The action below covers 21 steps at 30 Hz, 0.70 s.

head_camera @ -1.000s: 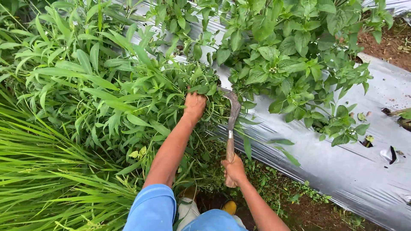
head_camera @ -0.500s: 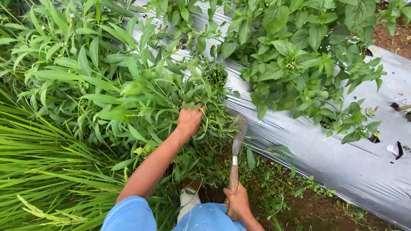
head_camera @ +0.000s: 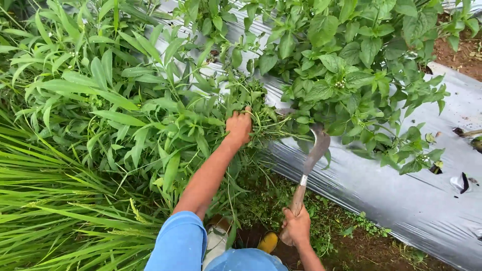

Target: The person uses a sickle to cut weeds growing along the edge of a plastic-covered crop bed. They gather the cut weeds into bunches with their left hand and toss them onto the plastic sheeting.

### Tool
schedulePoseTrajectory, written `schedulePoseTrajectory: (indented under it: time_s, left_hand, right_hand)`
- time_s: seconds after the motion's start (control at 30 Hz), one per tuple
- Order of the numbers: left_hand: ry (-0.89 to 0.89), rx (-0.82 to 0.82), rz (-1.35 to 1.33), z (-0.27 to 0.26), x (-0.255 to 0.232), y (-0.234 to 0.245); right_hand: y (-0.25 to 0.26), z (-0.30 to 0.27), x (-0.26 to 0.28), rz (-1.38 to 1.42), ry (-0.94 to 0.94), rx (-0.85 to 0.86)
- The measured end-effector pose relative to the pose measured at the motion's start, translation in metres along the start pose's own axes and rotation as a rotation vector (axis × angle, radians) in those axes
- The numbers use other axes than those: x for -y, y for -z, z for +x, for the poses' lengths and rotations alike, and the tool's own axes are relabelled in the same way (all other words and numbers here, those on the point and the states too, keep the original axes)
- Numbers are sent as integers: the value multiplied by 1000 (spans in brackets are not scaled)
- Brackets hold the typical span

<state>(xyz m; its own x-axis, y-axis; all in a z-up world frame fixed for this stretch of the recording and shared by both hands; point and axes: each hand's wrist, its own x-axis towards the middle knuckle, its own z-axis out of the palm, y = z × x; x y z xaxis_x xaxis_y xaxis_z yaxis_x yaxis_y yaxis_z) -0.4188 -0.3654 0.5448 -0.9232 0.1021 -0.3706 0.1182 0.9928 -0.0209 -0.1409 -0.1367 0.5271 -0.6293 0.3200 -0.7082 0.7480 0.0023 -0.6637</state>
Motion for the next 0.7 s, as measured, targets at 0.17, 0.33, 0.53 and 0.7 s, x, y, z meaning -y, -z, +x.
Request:
schedulePoseTrajectory:
  time_s: [0.17, 0.33, 0.53, 0.7]
  left_hand:
    - [-104, 102, -23, 73, 35, 45]
    - [-237, 252, 60, 162, 69, -14]
    - [-121, 329, -21, 144, 55, -44]
    - [34, 298, -226, 59, 25, -61]
  right_hand:
    - [-5, -3, 10, -28, -41, -41]
    - [-12, -13, 10, 48, -79, -32]
    - [-6, -17, -3, -15, -79, -39]
    - [-2, -9, -5, -13, -78, -82]
